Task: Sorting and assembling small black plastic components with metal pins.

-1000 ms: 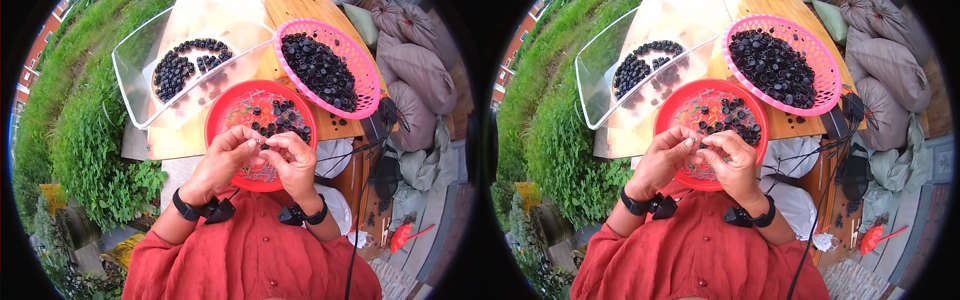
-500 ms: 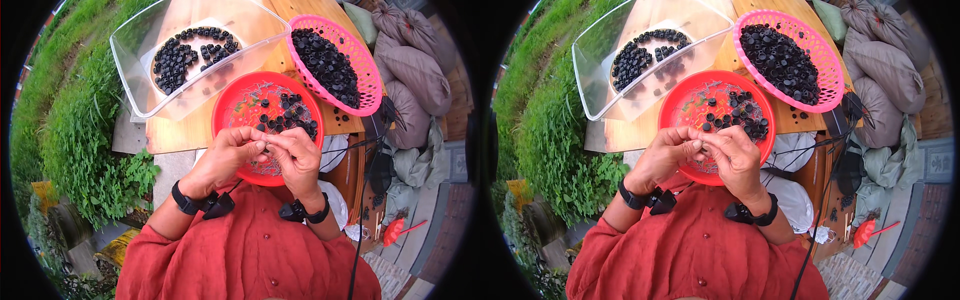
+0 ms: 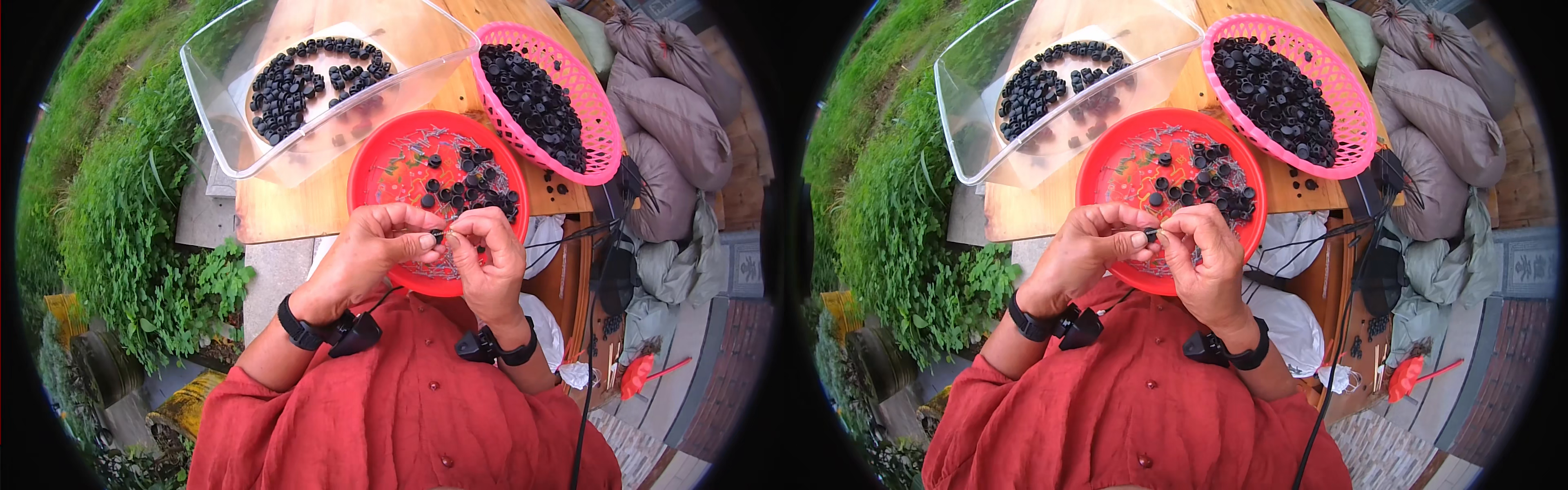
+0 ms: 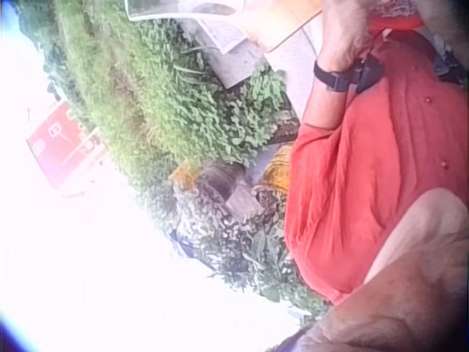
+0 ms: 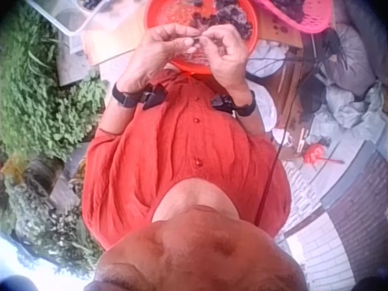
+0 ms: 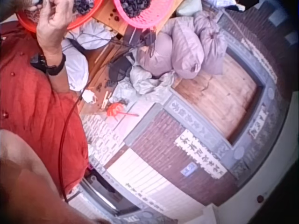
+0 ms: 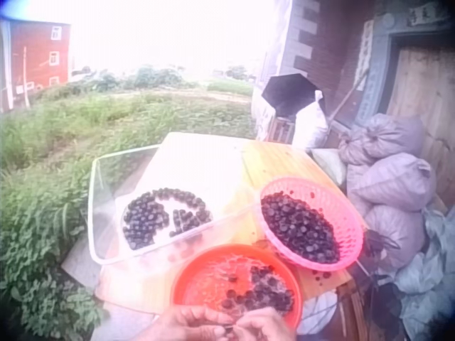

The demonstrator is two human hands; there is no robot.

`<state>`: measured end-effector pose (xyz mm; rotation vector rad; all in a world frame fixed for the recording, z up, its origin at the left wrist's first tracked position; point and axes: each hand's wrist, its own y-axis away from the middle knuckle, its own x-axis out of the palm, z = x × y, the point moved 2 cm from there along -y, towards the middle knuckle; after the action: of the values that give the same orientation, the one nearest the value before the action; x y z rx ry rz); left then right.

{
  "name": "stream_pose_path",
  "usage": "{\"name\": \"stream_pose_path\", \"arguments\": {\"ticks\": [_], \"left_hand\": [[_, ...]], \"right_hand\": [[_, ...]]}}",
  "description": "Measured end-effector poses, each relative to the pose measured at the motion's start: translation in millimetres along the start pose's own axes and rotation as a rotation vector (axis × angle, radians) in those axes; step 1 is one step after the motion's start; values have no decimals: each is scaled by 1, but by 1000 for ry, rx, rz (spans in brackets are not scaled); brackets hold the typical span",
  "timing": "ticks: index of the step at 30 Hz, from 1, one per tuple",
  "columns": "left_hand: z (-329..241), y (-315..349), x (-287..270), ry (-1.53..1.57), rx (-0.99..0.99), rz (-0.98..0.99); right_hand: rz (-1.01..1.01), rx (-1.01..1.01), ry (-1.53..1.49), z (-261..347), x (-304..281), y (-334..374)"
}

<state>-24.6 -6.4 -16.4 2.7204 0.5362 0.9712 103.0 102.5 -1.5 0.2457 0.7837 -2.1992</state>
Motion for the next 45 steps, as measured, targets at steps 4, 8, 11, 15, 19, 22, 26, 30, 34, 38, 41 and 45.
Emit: {"name": "stream_pose_path", "arguments": {"ticks": [4, 8, 11, 15, 19, 22, 26, 30, 34, 38, 41, 45], "left_hand": [[-1, 2, 1, -62, 28, -21], [-4, 3, 2, -169, 41, -48], [0, 2, 1, -244, 114, -32], [5, 1, 3, -282, 153, 24], [4, 0, 7, -239, 169, 23], [4, -2, 13, -187, 222, -8], [16, -9, 16, -358, 487, -50], [12, -11, 21, -701, 622, -58], [11, -16, 23, -819, 751, -49], [0, -19, 22, -818, 636, -98], [-11, -27, 14, -1174, 659, -345], [-10, -37, 9, -1378, 644, -324]], "right_hand": [[-2, -53, 57, 7, -2, 1], [27, -70, 99, 10, -3, 2], [28, -142, 183, 12, -4, 2], [46, -156, 173, 12, -3, 5], [-30, -25, 13, 5, -6, 10], [-107, 195, -198, -8, -9, 21], [-36, 423, -513, -13, -7, 24], [-44, 577, -804, -20, -9, 25], [-19, 690, -972, -25, -11, 24], [-82, 659, -1035, -29, -13, 20], [-131, 586, -1047, -33, -21, 17], [-161, 623, -1048, -32, -22, 13]]}}
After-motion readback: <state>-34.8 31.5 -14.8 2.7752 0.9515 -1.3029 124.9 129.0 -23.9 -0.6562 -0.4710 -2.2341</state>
